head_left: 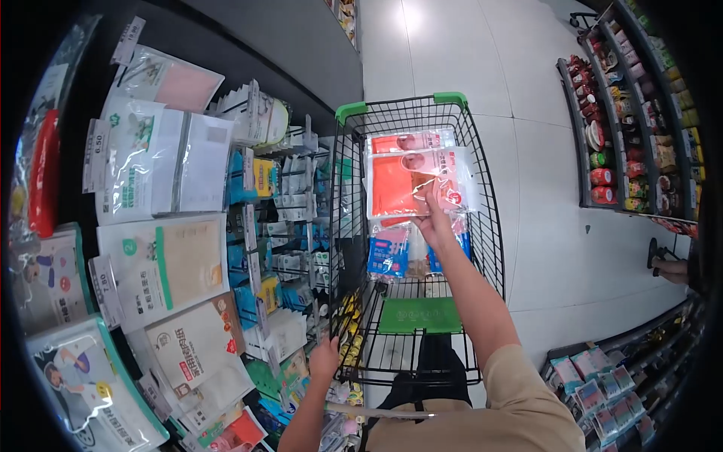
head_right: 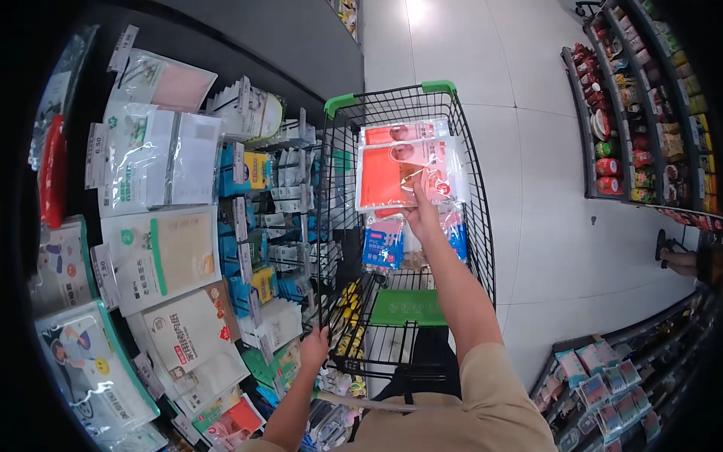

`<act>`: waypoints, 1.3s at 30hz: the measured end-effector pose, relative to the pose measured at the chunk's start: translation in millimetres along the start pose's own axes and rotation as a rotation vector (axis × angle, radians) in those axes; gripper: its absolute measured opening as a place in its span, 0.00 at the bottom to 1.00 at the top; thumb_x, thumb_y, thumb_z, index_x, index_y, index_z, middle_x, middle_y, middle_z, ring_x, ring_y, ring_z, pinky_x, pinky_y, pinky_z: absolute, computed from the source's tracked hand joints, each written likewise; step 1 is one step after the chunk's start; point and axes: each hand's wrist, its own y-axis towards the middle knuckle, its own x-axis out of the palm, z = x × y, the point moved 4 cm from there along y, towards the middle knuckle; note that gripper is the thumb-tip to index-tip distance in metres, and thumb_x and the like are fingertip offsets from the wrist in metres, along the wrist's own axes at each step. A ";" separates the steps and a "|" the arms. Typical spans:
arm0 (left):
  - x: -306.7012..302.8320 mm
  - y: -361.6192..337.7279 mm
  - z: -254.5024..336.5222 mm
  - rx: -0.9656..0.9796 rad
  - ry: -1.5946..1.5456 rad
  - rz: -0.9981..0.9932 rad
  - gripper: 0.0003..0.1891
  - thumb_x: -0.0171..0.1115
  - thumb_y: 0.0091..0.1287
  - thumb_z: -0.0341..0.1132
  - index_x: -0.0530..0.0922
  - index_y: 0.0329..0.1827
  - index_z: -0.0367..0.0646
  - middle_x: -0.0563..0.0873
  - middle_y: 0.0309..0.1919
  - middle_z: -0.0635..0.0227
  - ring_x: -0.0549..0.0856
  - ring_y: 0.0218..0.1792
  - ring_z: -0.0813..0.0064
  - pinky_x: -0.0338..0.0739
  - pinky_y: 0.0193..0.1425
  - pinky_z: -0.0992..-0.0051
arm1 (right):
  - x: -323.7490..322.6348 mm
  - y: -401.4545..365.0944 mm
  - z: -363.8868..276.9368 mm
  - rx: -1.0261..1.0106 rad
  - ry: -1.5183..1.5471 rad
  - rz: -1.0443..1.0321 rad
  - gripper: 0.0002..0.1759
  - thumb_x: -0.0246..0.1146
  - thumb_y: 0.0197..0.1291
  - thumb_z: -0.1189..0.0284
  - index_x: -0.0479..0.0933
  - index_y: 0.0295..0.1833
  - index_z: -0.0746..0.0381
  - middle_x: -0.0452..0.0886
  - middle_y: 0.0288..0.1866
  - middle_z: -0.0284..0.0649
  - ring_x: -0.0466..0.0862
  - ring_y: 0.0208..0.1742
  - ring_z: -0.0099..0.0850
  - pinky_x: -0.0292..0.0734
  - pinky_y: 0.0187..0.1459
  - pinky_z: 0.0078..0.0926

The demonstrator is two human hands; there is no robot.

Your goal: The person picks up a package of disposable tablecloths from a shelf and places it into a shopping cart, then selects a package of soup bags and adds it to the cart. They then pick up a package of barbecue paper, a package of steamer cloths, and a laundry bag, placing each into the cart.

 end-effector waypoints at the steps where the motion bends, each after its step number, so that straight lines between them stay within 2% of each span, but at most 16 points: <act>1: -1.2 -0.5 1.3 0.006 -0.016 0.004 0.20 0.47 0.76 0.49 0.79 0.49 0.43 0.86 0.32 0.44 0.84 0.35 0.40 0.77 0.40 0.46 | -3.8 18.8 1.6 -0.003 0.004 -0.051 0.18 0.62 0.70 0.60 0.74 0.59 0.58 0.83 0.54 0.43 0.84 0.54 0.38 0.80 0.57 0.45; 4: -1.6 -2.1 2.0 -0.015 -0.072 0.005 0.19 0.48 0.75 0.49 0.79 0.51 0.43 0.86 0.32 0.44 0.85 0.34 0.41 0.78 0.40 0.46 | -6.9 66.4 8.0 0.068 0.005 0.000 0.18 0.61 0.70 0.59 0.75 0.58 0.58 0.83 0.53 0.42 0.84 0.54 0.38 0.80 0.57 0.46; 8: -1.1 -2.4 0.3 -0.031 -0.024 0.023 0.20 0.48 0.75 0.49 0.78 0.57 0.46 0.86 0.31 0.45 0.85 0.33 0.41 0.78 0.39 0.45 | -7.9 109.3 21.3 0.034 -0.001 0.036 0.18 0.60 0.71 0.59 0.74 0.57 0.59 0.83 0.54 0.42 0.83 0.54 0.38 0.78 0.59 0.45; 9: -0.9 -2.7 0.2 -0.031 -0.028 0.020 0.20 0.48 0.75 0.49 0.78 0.57 0.46 0.86 0.31 0.45 0.85 0.33 0.41 0.78 0.39 0.45 | -13.9 122.4 28.3 0.030 0.081 0.009 0.16 0.58 0.73 0.62 0.73 0.58 0.60 0.81 0.56 0.43 0.81 0.57 0.38 0.74 0.64 0.45; 12: 0.9 -3.0 -1.5 -0.025 -0.027 0.035 0.19 0.48 0.75 0.49 0.78 0.57 0.46 0.86 0.31 0.45 0.85 0.33 0.41 0.78 0.39 0.45 | -18.1 133.5 37.9 -0.085 0.129 0.132 0.15 0.55 0.74 0.65 0.72 0.59 0.61 0.78 0.58 0.43 0.77 0.61 0.38 0.68 0.69 0.45; 14: 0.3 -4.3 -2.6 -0.003 -0.051 0.044 0.19 0.49 0.75 0.49 0.78 0.57 0.47 0.86 0.31 0.46 0.85 0.33 0.41 0.78 0.39 0.45 | -19.6 124.1 42.3 -0.061 0.108 0.096 0.16 0.53 0.73 0.64 0.71 0.59 0.61 0.76 0.59 0.43 0.73 0.64 0.37 0.63 0.72 0.43; 17: -3.6 -5.4 0.4 0.009 -0.066 0.033 0.18 0.49 0.75 0.49 0.79 0.55 0.47 0.86 0.31 0.46 0.85 0.33 0.41 0.78 0.40 0.46 | -7.4 82.5 37.5 0.016 -0.017 0.132 0.17 0.54 0.73 0.63 0.70 0.60 0.61 0.76 0.58 0.42 0.73 0.64 0.36 0.63 0.71 0.41; 19: -6.8 -8.7 0.6 0.025 -0.081 0.053 0.18 0.49 0.75 0.49 0.79 0.54 0.46 0.86 0.31 0.45 0.85 0.34 0.41 0.78 0.40 0.46 | -20.4 57.3 32.5 0.014 -0.157 0.037 0.18 0.54 0.72 0.63 0.69 0.61 0.59 0.75 0.59 0.41 0.73 0.64 0.36 0.66 0.69 0.41; 21: -3.1 -7.2 -2.3 0.004 -0.067 0.023 0.19 0.49 0.75 0.49 0.80 0.52 0.44 0.86 0.32 0.45 0.85 0.35 0.40 0.78 0.41 0.46 | -35.2 16.7 27.4 0.069 -0.310 0.078 0.23 0.56 0.71 0.65 0.63 0.68 0.56 0.73 0.62 0.39 0.76 0.61 0.36 0.71 0.62 0.46; 23: 2.4 -3.1 -6.6 0.031 -0.074 0.041 0.20 0.48 0.75 0.50 0.80 0.51 0.43 0.86 0.32 0.44 0.85 0.36 0.40 0.78 0.41 0.46 | -70.5 -18.4 34.5 0.046 -0.459 0.157 0.25 0.55 0.70 0.63 0.65 0.69 0.58 0.77 0.57 0.42 0.77 0.59 0.39 0.76 0.58 0.43; 26: -5.4 -8.2 -4.5 0.070 -0.114 0.044 0.22 0.47 0.76 0.50 0.80 0.50 0.39 0.86 0.33 0.45 0.85 0.38 0.41 0.78 0.43 0.46 | -108.4 -97.6 38.5 0.130 -0.641 0.172 0.28 0.58 0.67 0.68 0.63 0.70 0.61 0.78 0.53 0.42 0.80 0.52 0.37 0.79 0.50 0.40; 30: -2.2 -6.1 -9.3 0.056 -0.186 0.041 0.23 0.48 0.75 0.51 0.80 0.51 0.39 0.86 0.42 0.46 0.85 0.47 0.45 0.79 0.49 0.49 | -128.1 -214.6 47.4 0.164 -0.811 0.208 0.28 0.59 0.65 0.71 0.64 0.70 0.63 0.80 0.49 0.41 0.82 0.46 0.32 0.80 0.44 0.32; 32: 12.7 7.5 -20.5 0.071 -0.245 0.035 0.24 0.50 0.74 0.53 0.80 0.52 0.40 0.85 0.49 0.47 0.83 0.51 0.46 0.77 0.53 0.50 | -125.6 -265.4 51.7 0.040 -1.211 0.146 0.25 0.61 0.64 0.70 0.69 0.66 0.64 0.83 0.46 0.42 0.83 0.44 0.30 0.79 0.40 0.28; 35: 30.9 23.4 -33.7 0.053 -0.458 0.023 0.25 0.54 0.71 0.54 0.79 0.59 0.43 0.84 0.53 0.49 0.81 0.56 0.47 0.75 0.60 0.52 | -123.2 -327.8 65.0 -0.328 -1.592 -0.003 0.20 0.63 0.64 0.69 0.76 0.58 0.68 0.86 0.38 0.45 0.85 0.39 0.30 0.77 0.37 0.26; 36: 35.2 30.2 -37.4 0.050 -0.527 0.013 0.26 0.54 0.70 0.54 0.79 0.61 0.43 0.84 0.54 0.49 0.81 0.57 0.47 0.74 0.62 0.53 | -85.1 -367.5 65.0 -0.335 -1.624 -0.014 0.16 0.62 0.65 0.70 0.78 0.55 0.67 0.86 0.37 0.45 0.85 0.38 0.29 0.77 0.38 0.26; 39: 28.6 27.4 -46.8 0.190 -0.826 -0.002 0.24 0.57 0.70 0.50 0.80 0.59 0.40 0.84 0.54 0.51 0.81 0.59 0.53 0.74 0.62 0.62 | -59.8 -410.9 74.4 -0.392 -1.669 -0.069 0.10 0.60 0.67 0.72 0.82 0.46 0.67 0.84 0.32 0.41 0.82 0.33 0.26 0.77 0.37 0.26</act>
